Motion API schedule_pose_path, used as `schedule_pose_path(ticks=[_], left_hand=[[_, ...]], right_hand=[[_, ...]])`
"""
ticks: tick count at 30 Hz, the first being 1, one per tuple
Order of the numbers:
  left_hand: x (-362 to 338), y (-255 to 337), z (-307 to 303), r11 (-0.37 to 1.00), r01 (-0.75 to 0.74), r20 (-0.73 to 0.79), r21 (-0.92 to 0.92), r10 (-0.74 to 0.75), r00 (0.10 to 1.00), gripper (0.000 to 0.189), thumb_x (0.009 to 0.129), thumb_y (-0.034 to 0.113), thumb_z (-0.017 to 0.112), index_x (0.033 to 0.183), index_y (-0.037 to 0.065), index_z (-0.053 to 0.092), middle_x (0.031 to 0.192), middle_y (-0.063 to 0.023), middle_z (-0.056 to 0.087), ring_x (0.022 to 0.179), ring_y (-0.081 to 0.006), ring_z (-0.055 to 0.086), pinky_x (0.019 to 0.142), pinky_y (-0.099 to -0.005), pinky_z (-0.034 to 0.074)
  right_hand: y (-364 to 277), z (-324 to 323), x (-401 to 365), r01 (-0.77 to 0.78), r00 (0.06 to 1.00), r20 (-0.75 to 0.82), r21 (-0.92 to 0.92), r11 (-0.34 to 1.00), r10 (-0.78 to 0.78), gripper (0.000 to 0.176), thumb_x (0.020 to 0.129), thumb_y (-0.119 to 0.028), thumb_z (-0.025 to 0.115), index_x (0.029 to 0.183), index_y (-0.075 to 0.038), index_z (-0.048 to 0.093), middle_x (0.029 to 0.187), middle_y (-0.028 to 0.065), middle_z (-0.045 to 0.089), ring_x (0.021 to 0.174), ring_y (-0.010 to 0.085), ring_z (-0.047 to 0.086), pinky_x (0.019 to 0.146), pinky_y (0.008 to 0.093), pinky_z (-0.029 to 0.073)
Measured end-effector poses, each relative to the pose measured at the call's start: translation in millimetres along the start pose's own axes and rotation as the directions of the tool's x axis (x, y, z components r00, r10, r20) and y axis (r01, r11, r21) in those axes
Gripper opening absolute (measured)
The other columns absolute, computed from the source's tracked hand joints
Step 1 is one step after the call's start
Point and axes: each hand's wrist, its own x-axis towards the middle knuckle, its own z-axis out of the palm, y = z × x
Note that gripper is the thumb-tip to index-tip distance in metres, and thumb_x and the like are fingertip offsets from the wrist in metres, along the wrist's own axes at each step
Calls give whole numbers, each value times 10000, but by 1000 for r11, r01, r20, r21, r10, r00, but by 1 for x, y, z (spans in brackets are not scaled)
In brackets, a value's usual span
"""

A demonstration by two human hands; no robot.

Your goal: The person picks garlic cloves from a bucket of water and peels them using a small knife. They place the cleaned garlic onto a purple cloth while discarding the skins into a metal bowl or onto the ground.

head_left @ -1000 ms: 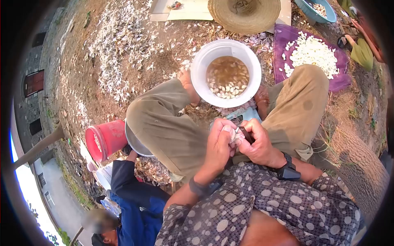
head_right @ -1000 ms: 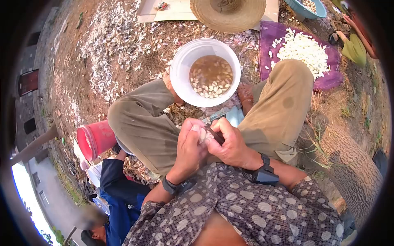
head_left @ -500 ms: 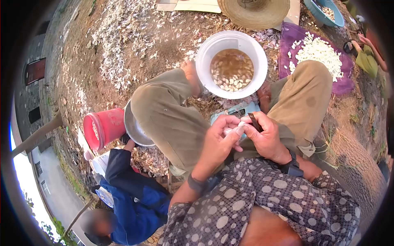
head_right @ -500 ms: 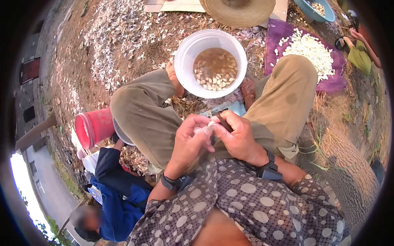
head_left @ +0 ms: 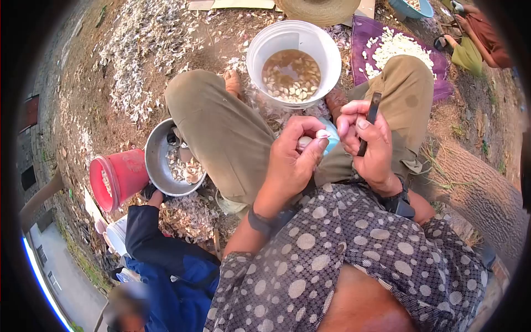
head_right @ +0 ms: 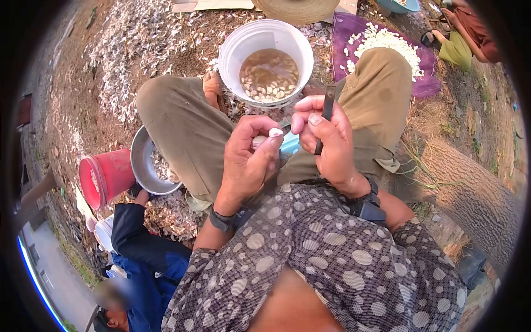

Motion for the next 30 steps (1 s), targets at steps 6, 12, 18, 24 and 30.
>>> schedule_pose_path(ticks=[6, 12, 18, 24, 30], left_hand=[[-9, 4, 6, 991, -17, 62, -136, 26, 998, 166, 982, 60, 632, 1134, 18, 580, 992, -45, 630, 684, -50, 576, 575, -196, 475], [-13, 11, 7, 979, 25, 71, -201, -11, 997, 182, 972, 9, 610, 1154, 9, 597, 1050, -53, 609, 749, -70, 594, 622, -226, 496], [-11, -1, 8, 965, -17, 71, -263, 37, 997, 172, 994, 59, 609, 1151, 9, 564, 1034, -85, 633, 711, -100, 621, 614, -254, 525], [-3, -9, 9, 973, -88, 11, -212, 93, 996, 163, 993, 23, 589, 1155, 6, 576, 1066, -89, 646, 754, -99, 630, 636, -253, 533], [2, -15, 6, 968, -230, 68, 102, 224, 972, 180, 953, -45, 611, 1126, -15, 652, 1146, -122, 646, 893, -153, 697, 741, -269, 592]], right_hand=[[-11, 22, 14, 309, 945, 86, 87, 947, -316, 394, 1076, -300, 479, 1268, 37, 546, 1053, 111, 609, 825, 110, 552, 743, 283, 477], [1, 32, -2, 389, 912, 195, -125, 912, -362, 461, 1086, -375, 444, 1310, 12, 556, 1255, 101, 560, 1039, 142, 556, 950, 326, 459], [-7, 4, -10, 366, 930, 221, -499, 786, -293, 440, 1070, -378, 500, 1301, -12, 578, 1257, 90, 544, 1090, 149, 524, 966, 316, 437], [-3, -5, -28, 253, 964, 64, -529, 810, -259, 337, 1029, -290, 621, 1175, 11, 656, 1047, 61, 618, 953, 127, 576, 855, 280, 471], [-9, -10, -30, 118, 988, -48, -374, 920, -146, 270, 995, -210, 685, 1171, -6, 654, 933, -6, 648, 795, 34, 544, 709, 199, 451]])
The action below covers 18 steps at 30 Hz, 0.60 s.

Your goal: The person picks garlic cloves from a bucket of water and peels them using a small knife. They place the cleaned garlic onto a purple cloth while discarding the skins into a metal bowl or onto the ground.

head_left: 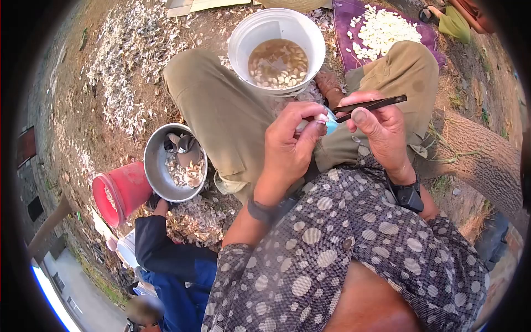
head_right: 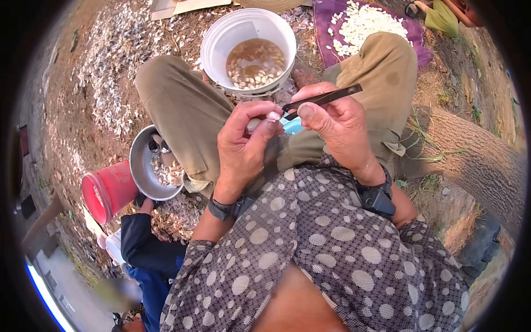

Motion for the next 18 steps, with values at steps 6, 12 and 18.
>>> schedule_pose_path(ticks=[6, 12, 18], left_hand=[[-1, -6, -1, 988, -116, 25, 101, 114, 993, 216, 916, -93, 634, 1123, -40, 667, 1131, -144, 661, 915, -183, 712, 774, -282, 617], [-2, -2, 1, 999, -41, 22, 17, 40, 999, 237, 896, -105, 648, 1120, -32, 674, 1129, -151, 668, 945, -179, 703, 774, -285, 612], [5, 1, -8, 932, -293, 160, 212, 263, 951, 266, 860, -106, 669, 1112, -21, 681, 1127, -160, 668, 959, -207, 707, 792, -297, 580]], right_hand=[[-4, 5, -4, -72, 997, 2, -15, 997, 72, 192, 964, -130, 718, 1115, -17, 682, 905, -30, 626, 795, 19, 526, 702, 178, 428], [-10, 0, -6, -147, 989, -23, -79, 986, 145, 165, 955, -113, 726, 1089, -21, 699, 894, -44, 614, 757, 3, 511, 644, 168, 405], [-5, -2, -5, -115, 993, -6, -38, 993, 115, 140, 968, -121, 708, 1052, -9, 695, 828, -33, 623, 611, 13, 500, 509, 181, 368]])
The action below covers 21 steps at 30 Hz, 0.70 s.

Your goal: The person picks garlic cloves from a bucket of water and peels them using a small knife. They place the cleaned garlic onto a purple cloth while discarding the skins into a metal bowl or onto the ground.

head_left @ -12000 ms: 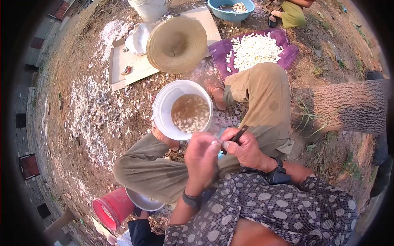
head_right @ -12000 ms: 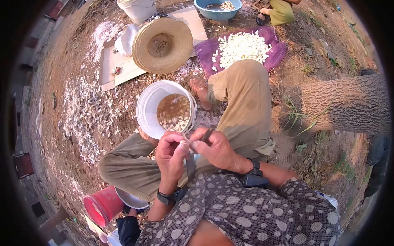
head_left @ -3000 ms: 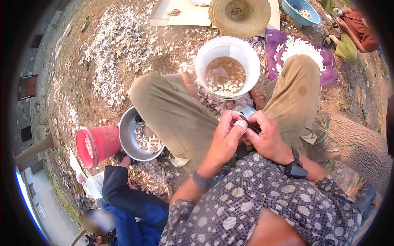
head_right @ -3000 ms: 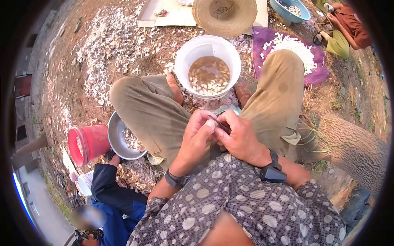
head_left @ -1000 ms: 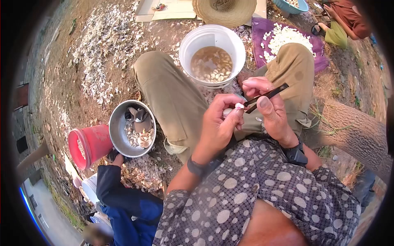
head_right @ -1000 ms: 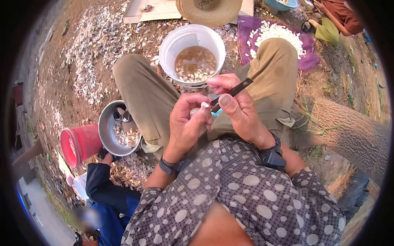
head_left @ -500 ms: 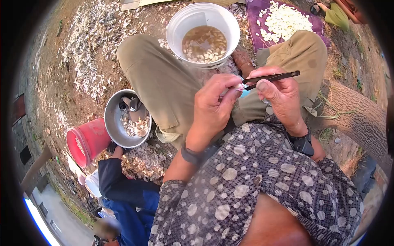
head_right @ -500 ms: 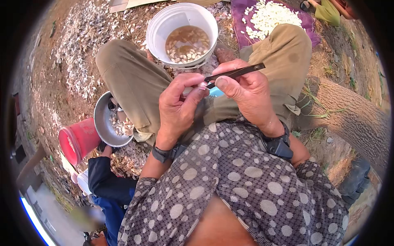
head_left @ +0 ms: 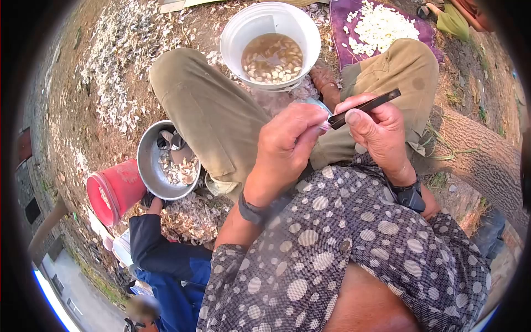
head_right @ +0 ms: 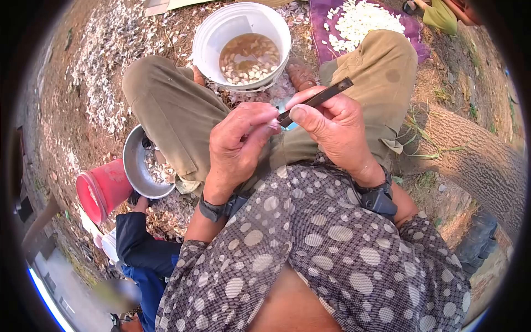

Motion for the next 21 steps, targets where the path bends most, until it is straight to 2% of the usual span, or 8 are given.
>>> schedule_pose_path(ticks=[2, 5, 8, 11, 12, 17, 20, 21], left_hand=[[-1, -1, 0, 999, -28, 37, -16, 29, 999, 289, 851, -101, 674, 1125, -9, 682, 1131, -164, 665, 971, -213, 706, 811, -303, 568], [-10, 2, 7, 974, 141, 46, -180, -135, 990, 322, 882, -69, 672, 1198, -14, 651, 1138, -149, 662, 980, -188, 699, 844, -300, 561], [-11, 5, 8, 910, 273, 65, -312, -266, 962, 319, 939, -14, 643, 1255, -37, 604, 1163, -122, 645, 954, -171, 698, 840, -301, 567], [-14, -2, 12, 791, 360, 64, -495, -380, 923, 305, 984, 41, 605, 1274, -48, 578, 1176, -102, 627, 965, -168, 690, 848, -304, 573], [-14, -1, 15, 664, 414, 87, -623, -467, 880, 273, 990, 46, 576, 1253, -26, 573, 1164, -94, 612, 975, -174, 684, 837, -314, 579], [-13, -3, 19, 442, 371, 83, -817, -546, 834, 231, 952, 1, 577, 1182, 2, 552, 1072, -99, 619, 913, -182, 663, 788, -344, 580], [-14, -6, 15, 336, 331, 88, -882, -572, 815, 235, 932, -15, 588, 1163, 8, 545, 1036, -101, 622, 883, -182, 645, 766, -349, 566], [-14, -8, 14, 304, 319, 89, -898, -584, 807, 240, 927, -18, 594, 1160, 9, 543, 1026, -101, 624, 877, -182, 639, 762, -349, 561]], right_hand=[[1, -6, 1, -93, 995, 46, 107, 990, 89, 138, 982, -131, 691, 1040, -5, 690, 822, -18, 637, 580, 29, 516, 491, 190, 383], [4, -2, 1, -125, 992, 44, 180, 976, 119, 157, 1001, -159, 668, 1030, -5, 680, 804, 4, 648, 554, 52, 541, 476, 199, 405], [9, 7, 4, -38, 999, -27, 135, 990, 42, 174, 1007, -170, 659, 1047, -1, 669, 807, 21, 660, 564, 58, 567, 485, 204, 448], [15, 15, 9, -11, 997, -75, 168, 986, 24, 191, 1012, -181, 650, 1049, 6, 660, 804, 35, 667, 570, 72, 587, 505, 220, 495], [18, 15, 10, -29, 997, -64, 201, 979, 43, 193, 1017, -185, 642, 1042, 6, 658, 808, 41, 673, 571, 76, 590, 511, 226, 505], [33, 6, 15, -146, 988, 27, 488, 861, 152, 225, 1037, -222, 606, 1010, -4, 651, 812, 74, 696, 574, 90, 596, 537, 240, 525], [41, -4, 23, -122, 979, -51, 632, 765, 198, 247, 1039, -250, 601, 1024, -8, 647, 829, 86, 702, 593, 89, 595, 556, 237, 522], [42, -7, 24, -68, 981, -107, 590, 805, 161, 253, 1039, -261, 601, 1030, -11, 646, 835, 86, 702, 599, 88, 594, 559, 236, 519]])
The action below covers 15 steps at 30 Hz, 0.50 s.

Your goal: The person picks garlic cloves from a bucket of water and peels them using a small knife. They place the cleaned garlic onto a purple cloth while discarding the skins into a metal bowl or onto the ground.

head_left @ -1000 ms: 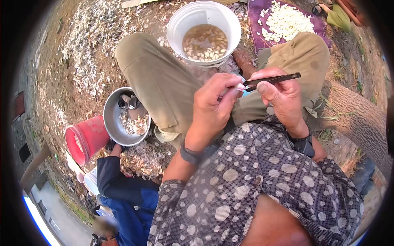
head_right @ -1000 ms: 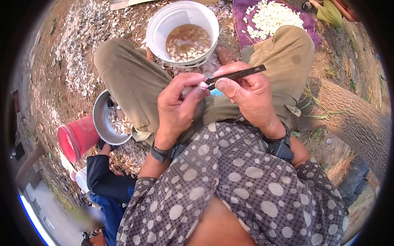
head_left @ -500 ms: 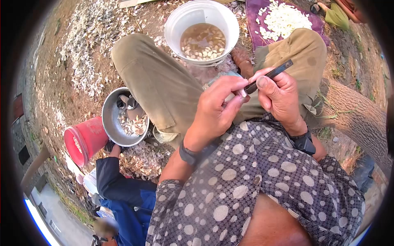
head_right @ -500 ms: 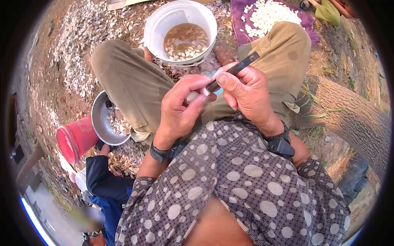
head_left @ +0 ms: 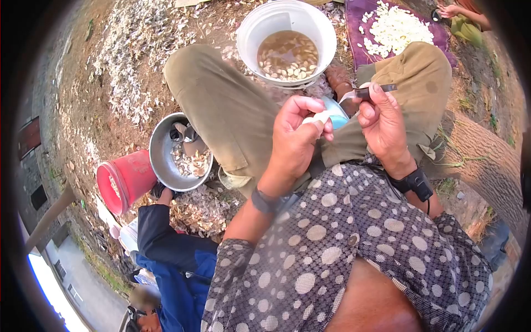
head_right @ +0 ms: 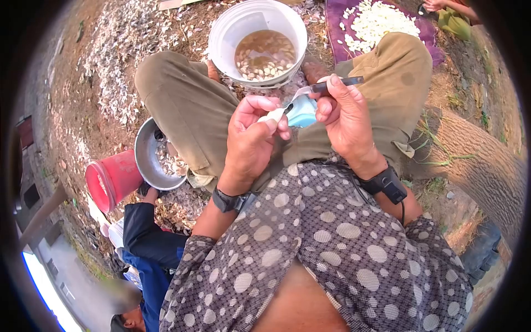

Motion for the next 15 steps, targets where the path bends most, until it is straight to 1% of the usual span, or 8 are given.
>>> schedule_pose_path(ticks=[2, 3, 6, 7, 9, 12, 15], left_hand=[[1, -2, -6, 1000, 16, -16, 7, -16, 1000, 247, 922, -16, 605, 1159, 8, 539, 1041, -101, 618, 879, -180, 636, 762, -342, 553], [2, -2, -7, 1000, 26, -22, 11, -26, 999, 251, 920, -15, 611, 1158, 8, 537, 1049, -100, 615, 880, -179, 635, 762, -338, 548], [5, -6, -2, 994, -17, -31, 112, 21, 999, 230, 927, -18, 607, 1145, 6, 536, 1078, -104, 605, 887, -171, 636, 768, -322, 548], [5, -6, 1, 987, -38, -37, 158, 45, 998, 229, 927, -26, 607, 1141, 8, 536, 1084, -104, 602, 886, -166, 637, 766, -315, 548], [3, -5, 6, 964, -87, -46, 251, 101, 994, 226, 927, -41, 607, 1134, 13, 535, 1097, -104, 595, 882, -156, 638, 762, -303, 547], [2, -8, 2, 958, -88, -3, 271, 92, 996, 239, 915, -69, 604, 1126, 18, 534, 1121, -111, 590, 863, -148, 642, 760, -291, 548], [2, -7, 5, 951, -92, 19, 294, 91, 996, 250, 915, -62, 597, 1138, 23, 524, 1123, -91, 575, 895, -129, 639, 772, -282, 551]], right_hand=[[-2, -3, 1, 126, 991, -43, -98, 987, -130, 266, 1039, -281, 602, 1041, -18, 643, 849, 85, 702, 612, 85, 592, 566, 232, 512], [-4, 1, 0, 151, 987, -29, -199, 968, -160, 254, 1029, -275, 624, 1059, -23, 643, 846, 70, 689, 626, 82, 593, 563, 231, 506], [6, 9, -10, 119, 992, -5, -273, 955, -125, 230, 1016, -253, 649, 1081, -32, 647, 801, 43, 663, 635, 79, 594, 566, 232, 507], [8, 10, -14, 86, 996, 0, -290, 953, -90, 222, 1004, -233, 669, 1101, -34, 650, 768, 24, 643, 634, 82, 603, 564, 233, 513], [10, 13, -17, 71, 997, 6, -277, 958, -72, 223, 1004, -235, 668, 1104, -37, 651, 761, 25, 643, 627, 87, 608, 561, 232, 517], [11, 17, -19, 58, 998, 10, -236, 970, -57, 219, 1008, -231, 661, 1099, -32, 650, 779, 32, 650, 614, 97, 615, 559, 231, 527], [11, 16, -19, 54, 998, 23, -204, 977, -51, 214, 1011, -224, 655, 1094, -27, 646, 824, 43, 660, 617, 101, 616, 564, 240, 535]])
